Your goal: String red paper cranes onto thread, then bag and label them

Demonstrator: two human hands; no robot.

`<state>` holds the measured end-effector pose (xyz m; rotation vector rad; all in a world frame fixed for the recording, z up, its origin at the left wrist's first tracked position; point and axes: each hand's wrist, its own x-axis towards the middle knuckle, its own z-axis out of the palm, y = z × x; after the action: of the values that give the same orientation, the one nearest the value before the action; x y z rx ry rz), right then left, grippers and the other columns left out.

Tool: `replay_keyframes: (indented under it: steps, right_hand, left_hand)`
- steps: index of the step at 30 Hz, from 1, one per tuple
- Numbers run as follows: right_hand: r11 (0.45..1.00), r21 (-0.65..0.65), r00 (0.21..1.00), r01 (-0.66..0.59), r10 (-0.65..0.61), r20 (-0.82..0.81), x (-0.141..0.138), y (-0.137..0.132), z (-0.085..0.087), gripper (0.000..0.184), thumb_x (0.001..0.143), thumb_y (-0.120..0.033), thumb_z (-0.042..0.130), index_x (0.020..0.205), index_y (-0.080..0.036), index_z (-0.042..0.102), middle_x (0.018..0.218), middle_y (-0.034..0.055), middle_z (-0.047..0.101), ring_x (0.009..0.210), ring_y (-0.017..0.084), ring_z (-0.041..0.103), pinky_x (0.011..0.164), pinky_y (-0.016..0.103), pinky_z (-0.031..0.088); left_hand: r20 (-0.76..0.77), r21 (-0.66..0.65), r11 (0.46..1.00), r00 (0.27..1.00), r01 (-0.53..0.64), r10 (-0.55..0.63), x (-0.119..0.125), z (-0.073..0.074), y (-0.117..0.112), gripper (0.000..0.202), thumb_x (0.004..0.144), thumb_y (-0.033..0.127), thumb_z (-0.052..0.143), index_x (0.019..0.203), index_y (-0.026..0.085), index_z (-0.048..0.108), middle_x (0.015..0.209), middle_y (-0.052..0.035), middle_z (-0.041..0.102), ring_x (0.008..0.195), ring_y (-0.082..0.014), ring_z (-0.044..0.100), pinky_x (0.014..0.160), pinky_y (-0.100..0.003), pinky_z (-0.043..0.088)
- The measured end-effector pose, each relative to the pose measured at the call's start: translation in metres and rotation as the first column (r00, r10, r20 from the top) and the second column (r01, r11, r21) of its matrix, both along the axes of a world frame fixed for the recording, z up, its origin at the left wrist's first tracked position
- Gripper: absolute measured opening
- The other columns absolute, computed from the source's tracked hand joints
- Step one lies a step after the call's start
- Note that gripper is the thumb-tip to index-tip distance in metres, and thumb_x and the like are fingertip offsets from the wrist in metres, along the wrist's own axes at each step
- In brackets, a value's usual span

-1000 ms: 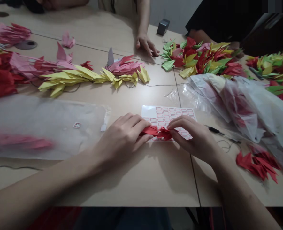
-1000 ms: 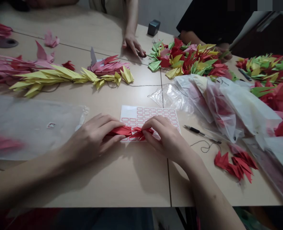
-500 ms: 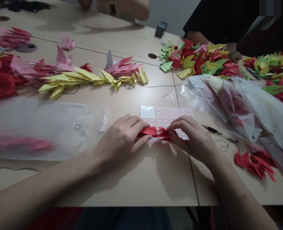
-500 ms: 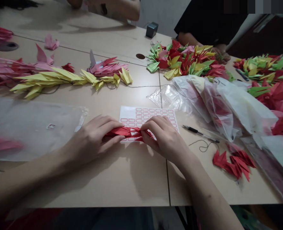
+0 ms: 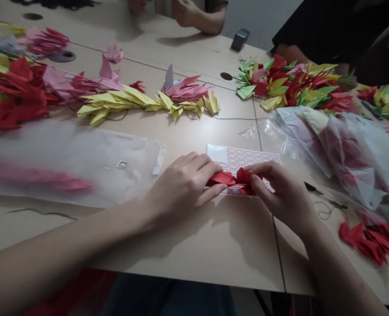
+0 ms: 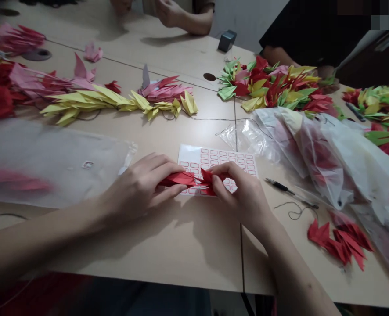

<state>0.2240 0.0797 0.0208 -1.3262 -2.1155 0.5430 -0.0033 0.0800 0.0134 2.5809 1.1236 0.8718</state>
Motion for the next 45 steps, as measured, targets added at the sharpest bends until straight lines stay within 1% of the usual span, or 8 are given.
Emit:
replay_keyframes:
  steps: [3, 7, 13, 19, 22, 31, 38, 45]
  right_hand:
    - [1.0, 0.004, 1.0, 0.004, -0.004, 0.022, -0.001, -0.001, -0.001, 0.008, 0.086, -0.018, 0.052, 0.089, -0.021, 0.058, 0.082, 0.0033, 0.069, 0.075, 0.017, 0.066, 0.063, 0.029, 0.052]
    - [0.991, 0.104, 0.994, -0.088, 0.081, 0.07, -0.002, -0.002, -0.002, 0.009, 0.085, -0.014, 0.053, 0.088, -0.022, 0.054, 0.087, 0.0034, 0.069, 0.077, 0.015, 0.067, 0.064, 0.027, 0.053]
    - [0.927, 0.269, 0.959, -0.262, 0.221, 0.175, -0.002, -0.001, 0.004, 0.016, 0.082, -0.008, 0.056, 0.091, -0.021, 0.054, 0.094, 0.0049, 0.066, 0.081, 0.014, 0.065, 0.07, 0.026, 0.052]
    - [0.911, 0.274, 0.941, -0.308, 0.249, 0.229, 0.002, -0.001, 0.008, 0.016, 0.082, -0.008, 0.058, 0.091, -0.021, 0.054, 0.098, 0.0061, 0.063, 0.085, 0.015, 0.064, 0.073, 0.028, 0.052]
    - [0.906, 0.291, 0.94, -0.308, 0.243, 0.237, 0.002, -0.001, 0.008, 0.016, 0.082, -0.008, 0.058, 0.092, -0.02, 0.053, 0.097, 0.0069, 0.063, 0.085, 0.015, 0.064, 0.073, 0.028, 0.052]
    - [0.902, 0.334, 0.952, -0.274, 0.204, 0.229, -0.004, -0.001, 0.006, 0.014, 0.083, -0.009, 0.057, 0.091, -0.02, 0.051, 0.094, 0.0067, 0.062, 0.082, 0.014, 0.061, 0.07, 0.026, 0.05]
    - [0.897, 0.314, 0.935, -0.311, 0.229, 0.272, -0.01, -0.007, 0.0, 0.012, 0.085, -0.012, 0.056, 0.093, -0.02, 0.051, 0.096, 0.0071, 0.06, 0.085, 0.017, 0.057, 0.073, 0.031, 0.049]
    - [0.94, 0.097, 0.928, -0.326, 0.299, 0.221, -0.01, -0.008, 0.006, 0.022, 0.085, -0.025, 0.058, 0.105, -0.02, 0.052, 0.109, 0.0117, 0.055, 0.096, 0.02, 0.06, 0.078, 0.033, 0.053]
  left_hand:
    - [-0.007, 0.001, 1.0, 1.0, -0.012, 0.012, 0.0, 0.0, 0.0, 0.023, 0.092, 0.031, 0.047, 0.099, 0.013, 0.06, 0.092, -0.0087, 0.063, 0.088, -0.0197, 0.057, 0.081, -0.033, 0.046]
    - [0.03, -0.045, 0.998, 0.999, -0.038, 0.04, 0.0, -0.001, 0.001, 0.022, 0.092, 0.029, 0.048, 0.098, 0.013, 0.061, 0.092, -0.0084, 0.063, 0.088, -0.0196, 0.057, 0.082, -0.034, 0.046]
    - [0.072, -0.128, 0.989, 0.994, -0.073, 0.083, 0.0, -0.001, 0.003, 0.021, 0.091, 0.031, 0.051, 0.097, 0.013, 0.061, 0.091, -0.0066, 0.063, 0.087, -0.0192, 0.056, 0.082, -0.034, 0.044]
    - [0.104, -0.202, 0.975, 0.988, -0.089, 0.112, 0.001, 0.001, 0.004, 0.02, 0.091, 0.031, 0.053, 0.093, 0.014, 0.062, 0.088, -0.0042, 0.063, 0.085, -0.017, 0.056, 0.077, -0.031, 0.044]
    - [0.098, -0.189, 0.979, 0.991, -0.076, 0.096, 0.0, 0.0, 0.005, 0.019, 0.09, 0.03, 0.054, 0.093, 0.014, 0.062, 0.087, -0.0043, 0.063, 0.084, -0.0177, 0.056, 0.076, -0.031, 0.044]
    - [0.0, -0.051, 0.998, 0.999, -0.033, 0.033, 0.0, -0.003, 0.002, 0.022, 0.088, 0.028, 0.053, 0.102, 0.012, 0.061, 0.093, -0.0087, 0.063, 0.089, -0.0215, 0.057, 0.08, -0.036, 0.046]
    - [-0.049, -0.034, 0.999, 0.999, 0.004, -0.006, 0.001, -0.004, 0.001, 0.02, 0.089, 0.027, 0.052, 0.098, 0.012, 0.061, 0.094, -0.0082, 0.064, 0.09, -0.0219, 0.057, 0.082, -0.036, 0.046]
    - [-0.139, -0.006, 1.0, 0.99, 0.002, -0.002, 0.001, -0.006, 0.001, 0.022, 0.09, 0.032, 0.049, 0.098, 0.015, 0.061, 0.093, -0.0071, 0.065, 0.088, -0.0226, 0.058, 0.079, -0.037, 0.044]
